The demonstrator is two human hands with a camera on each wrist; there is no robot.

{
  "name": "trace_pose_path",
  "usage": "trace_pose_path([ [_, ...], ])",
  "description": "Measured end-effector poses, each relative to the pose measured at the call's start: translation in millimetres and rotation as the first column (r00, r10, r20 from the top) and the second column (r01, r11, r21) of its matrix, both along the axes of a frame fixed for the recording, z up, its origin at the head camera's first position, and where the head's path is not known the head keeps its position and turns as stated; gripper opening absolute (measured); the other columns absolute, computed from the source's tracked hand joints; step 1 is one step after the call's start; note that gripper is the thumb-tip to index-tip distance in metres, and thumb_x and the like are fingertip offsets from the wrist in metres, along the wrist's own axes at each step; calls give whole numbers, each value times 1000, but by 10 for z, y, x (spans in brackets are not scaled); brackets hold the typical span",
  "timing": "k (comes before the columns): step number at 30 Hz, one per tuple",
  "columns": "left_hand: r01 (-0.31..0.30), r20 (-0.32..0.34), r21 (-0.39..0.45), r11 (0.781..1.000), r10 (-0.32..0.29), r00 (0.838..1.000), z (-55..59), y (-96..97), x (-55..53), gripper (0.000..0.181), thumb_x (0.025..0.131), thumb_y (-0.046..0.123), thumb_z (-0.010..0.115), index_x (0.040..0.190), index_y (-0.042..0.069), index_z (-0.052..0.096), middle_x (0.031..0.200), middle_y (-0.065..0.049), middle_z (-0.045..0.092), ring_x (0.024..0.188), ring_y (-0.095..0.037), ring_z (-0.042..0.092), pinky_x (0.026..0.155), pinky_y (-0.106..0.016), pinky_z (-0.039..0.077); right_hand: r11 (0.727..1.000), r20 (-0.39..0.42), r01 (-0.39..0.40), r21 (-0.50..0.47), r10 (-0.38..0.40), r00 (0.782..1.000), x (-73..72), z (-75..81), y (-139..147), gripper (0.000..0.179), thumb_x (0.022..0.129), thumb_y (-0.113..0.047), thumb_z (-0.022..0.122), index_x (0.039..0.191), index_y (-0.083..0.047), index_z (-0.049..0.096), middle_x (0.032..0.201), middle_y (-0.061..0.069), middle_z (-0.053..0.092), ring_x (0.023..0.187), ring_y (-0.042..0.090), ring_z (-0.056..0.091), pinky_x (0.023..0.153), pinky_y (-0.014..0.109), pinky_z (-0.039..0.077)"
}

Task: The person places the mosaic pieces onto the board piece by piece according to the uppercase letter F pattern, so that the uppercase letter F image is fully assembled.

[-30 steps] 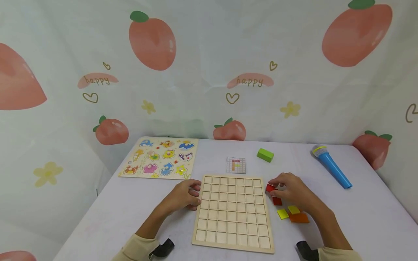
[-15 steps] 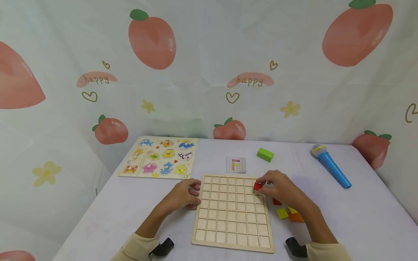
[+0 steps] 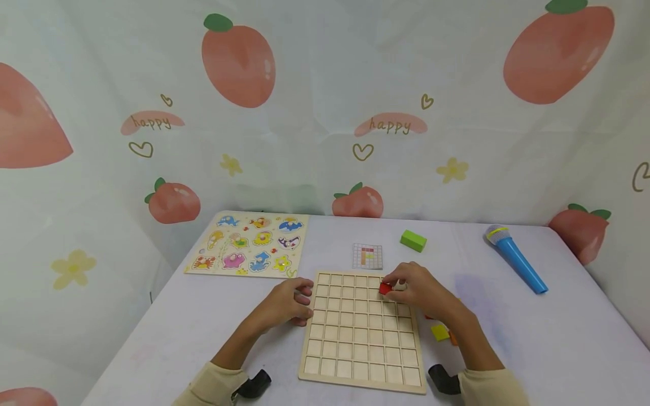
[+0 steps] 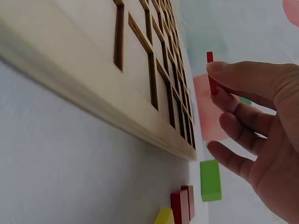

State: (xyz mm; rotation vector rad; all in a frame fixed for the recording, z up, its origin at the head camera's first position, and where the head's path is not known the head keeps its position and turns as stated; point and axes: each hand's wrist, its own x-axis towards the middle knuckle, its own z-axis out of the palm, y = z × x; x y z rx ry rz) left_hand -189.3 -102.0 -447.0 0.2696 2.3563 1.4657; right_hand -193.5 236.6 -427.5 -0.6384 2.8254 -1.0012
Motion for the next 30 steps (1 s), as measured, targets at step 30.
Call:
trace_pose_path([
  [30, 7, 11, -9, 1000, -7, 1000, 18, 15, -1, 64, 83, -8, 80, 142, -8, 56, 112, -12, 61, 89, -19, 65, 64, -31, 67, 991, 17, -133, -1, 133, 991, -143, -91, -432, 22, 92, -20, 80, 111, -10, 80, 103, -5, 70, 99, 16, 58, 81, 30, 55],
])
